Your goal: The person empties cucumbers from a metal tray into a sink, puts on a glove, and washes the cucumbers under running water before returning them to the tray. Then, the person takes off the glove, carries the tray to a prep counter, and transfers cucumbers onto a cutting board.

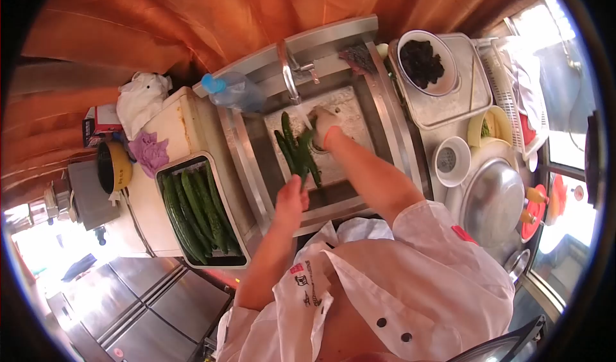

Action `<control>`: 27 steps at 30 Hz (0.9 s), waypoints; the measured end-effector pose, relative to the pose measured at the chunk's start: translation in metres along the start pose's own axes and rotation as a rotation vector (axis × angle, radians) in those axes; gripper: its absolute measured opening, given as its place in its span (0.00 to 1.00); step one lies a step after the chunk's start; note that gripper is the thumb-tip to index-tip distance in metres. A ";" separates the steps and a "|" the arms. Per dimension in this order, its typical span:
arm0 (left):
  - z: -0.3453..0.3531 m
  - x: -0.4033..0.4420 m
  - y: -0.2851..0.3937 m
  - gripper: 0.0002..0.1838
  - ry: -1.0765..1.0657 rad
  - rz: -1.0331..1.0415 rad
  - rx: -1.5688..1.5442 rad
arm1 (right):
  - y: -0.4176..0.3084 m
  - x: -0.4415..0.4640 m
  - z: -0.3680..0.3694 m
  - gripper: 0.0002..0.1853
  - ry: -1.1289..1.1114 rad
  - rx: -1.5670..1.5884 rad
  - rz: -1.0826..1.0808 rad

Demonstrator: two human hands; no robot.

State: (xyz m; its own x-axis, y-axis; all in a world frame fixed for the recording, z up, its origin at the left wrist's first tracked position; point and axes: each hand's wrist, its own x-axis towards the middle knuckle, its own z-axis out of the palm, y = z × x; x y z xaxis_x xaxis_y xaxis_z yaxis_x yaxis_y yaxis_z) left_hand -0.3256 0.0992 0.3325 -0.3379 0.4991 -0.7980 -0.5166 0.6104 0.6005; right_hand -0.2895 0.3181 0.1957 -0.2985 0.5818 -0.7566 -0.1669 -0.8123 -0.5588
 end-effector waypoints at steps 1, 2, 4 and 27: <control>-0.009 0.014 0.006 0.23 -0.079 -0.042 -0.204 | 0.016 -0.005 0.006 0.12 -0.057 -0.012 0.024; -0.013 0.023 0.010 0.23 -0.157 -0.085 -0.402 | 0.032 -0.010 0.011 0.12 -0.114 -0.026 0.046; -0.009 0.020 0.007 0.23 -0.166 -0.144 -0.475 | 0.049 -0.046 0.032 0.13 -0.189 0.082 0.139; -0.078 -0.066 -0.023 0.30 -0.137 -0.006 -0.741 | 0.023 -0.052 0.011 0.33 -0.401 0.491 0.559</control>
State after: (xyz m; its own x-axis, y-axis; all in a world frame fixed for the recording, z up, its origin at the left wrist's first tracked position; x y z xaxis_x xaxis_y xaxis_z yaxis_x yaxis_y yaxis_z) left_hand -0.3529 0.0036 0.3674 -0.2577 0.5986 -0.7585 -0.9286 0.0636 0.3656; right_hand -0.2883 0.2686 0.2259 -0.7543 0.1061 -0.6479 -0.2571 -0.9558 0.1428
